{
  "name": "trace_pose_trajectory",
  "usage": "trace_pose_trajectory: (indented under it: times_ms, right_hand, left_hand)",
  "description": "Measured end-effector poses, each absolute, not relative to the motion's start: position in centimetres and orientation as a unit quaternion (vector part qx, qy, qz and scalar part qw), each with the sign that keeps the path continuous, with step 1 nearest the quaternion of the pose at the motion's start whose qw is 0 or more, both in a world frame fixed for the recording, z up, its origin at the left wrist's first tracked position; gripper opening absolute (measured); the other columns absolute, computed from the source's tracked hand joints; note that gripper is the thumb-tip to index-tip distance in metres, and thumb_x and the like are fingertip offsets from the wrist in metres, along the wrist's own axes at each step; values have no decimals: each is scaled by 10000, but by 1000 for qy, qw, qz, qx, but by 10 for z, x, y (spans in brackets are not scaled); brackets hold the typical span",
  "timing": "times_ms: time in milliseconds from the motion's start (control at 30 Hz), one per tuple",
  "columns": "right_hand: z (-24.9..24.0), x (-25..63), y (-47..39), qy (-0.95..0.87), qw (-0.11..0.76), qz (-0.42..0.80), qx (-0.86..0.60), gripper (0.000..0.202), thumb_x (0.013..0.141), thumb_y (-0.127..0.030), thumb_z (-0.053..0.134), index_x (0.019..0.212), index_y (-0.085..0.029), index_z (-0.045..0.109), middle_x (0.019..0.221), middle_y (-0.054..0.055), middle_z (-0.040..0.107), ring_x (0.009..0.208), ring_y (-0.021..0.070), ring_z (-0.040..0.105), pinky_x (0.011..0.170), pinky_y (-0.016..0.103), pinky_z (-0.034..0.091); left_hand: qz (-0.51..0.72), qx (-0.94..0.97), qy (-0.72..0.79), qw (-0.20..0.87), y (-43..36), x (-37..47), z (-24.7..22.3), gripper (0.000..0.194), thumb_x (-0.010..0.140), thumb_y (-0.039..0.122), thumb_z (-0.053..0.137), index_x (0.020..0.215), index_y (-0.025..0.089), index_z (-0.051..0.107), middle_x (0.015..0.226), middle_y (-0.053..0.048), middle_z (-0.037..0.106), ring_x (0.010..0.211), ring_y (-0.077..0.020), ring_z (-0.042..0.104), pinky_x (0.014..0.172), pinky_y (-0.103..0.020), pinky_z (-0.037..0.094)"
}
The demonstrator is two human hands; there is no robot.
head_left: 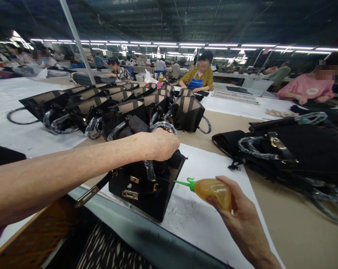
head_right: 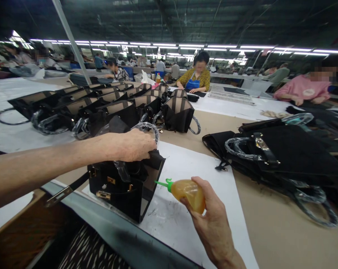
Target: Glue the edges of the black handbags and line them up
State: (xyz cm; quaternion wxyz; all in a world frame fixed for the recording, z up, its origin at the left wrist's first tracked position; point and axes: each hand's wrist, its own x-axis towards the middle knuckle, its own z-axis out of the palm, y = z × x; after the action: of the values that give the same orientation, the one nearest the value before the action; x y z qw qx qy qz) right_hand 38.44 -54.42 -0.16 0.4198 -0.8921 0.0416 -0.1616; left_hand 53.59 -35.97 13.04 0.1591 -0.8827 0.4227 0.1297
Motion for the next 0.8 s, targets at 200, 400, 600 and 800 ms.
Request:
trace_pose_trajectory:
  times_ms: [200,400,600,800]
  right_hand:
    - [-19,378,-539,27,421,-117,-899,364,821,-471,564,1099,-257,467,984,44,575,808,222,563,714,319,453]
    - [-22,374,-536,16,436,-95,-895,309,825,-443,564,1057,-258,476,972,31,562,821,216,542,710,319,434]
    - [-22,370,-535,50,459,-38,-886,352,798,-478,570,1041,-242,477,920,25,580,754,214,545,677,328,434]
    - [-23,366,-535,66,488,20,-870,403,795,-508,554,1071,-234,450,882,20,591,760,224,556,710,334,429]
  left_hand:
    - [131,-889,417,139,-356,534,126,154,708,202,556,796,154,672,795,-106,673,747,-220,597,672,-321,451]
    - [134,-888,413,152,-356,523,131,128,669,167,582,752,129,673,735,-114,662,741,-253,613,690,-357,450]
    - [154,-870,429,187,-350,510,136,123,667,155,593,754,102,662,712,-124,660,669,-262,618,583,-342,449]
    - [196,-856,430,212,-339,491,149,101,691,137,581,768,119,644,747,-105,661,680,-227,616,562,-297,437]
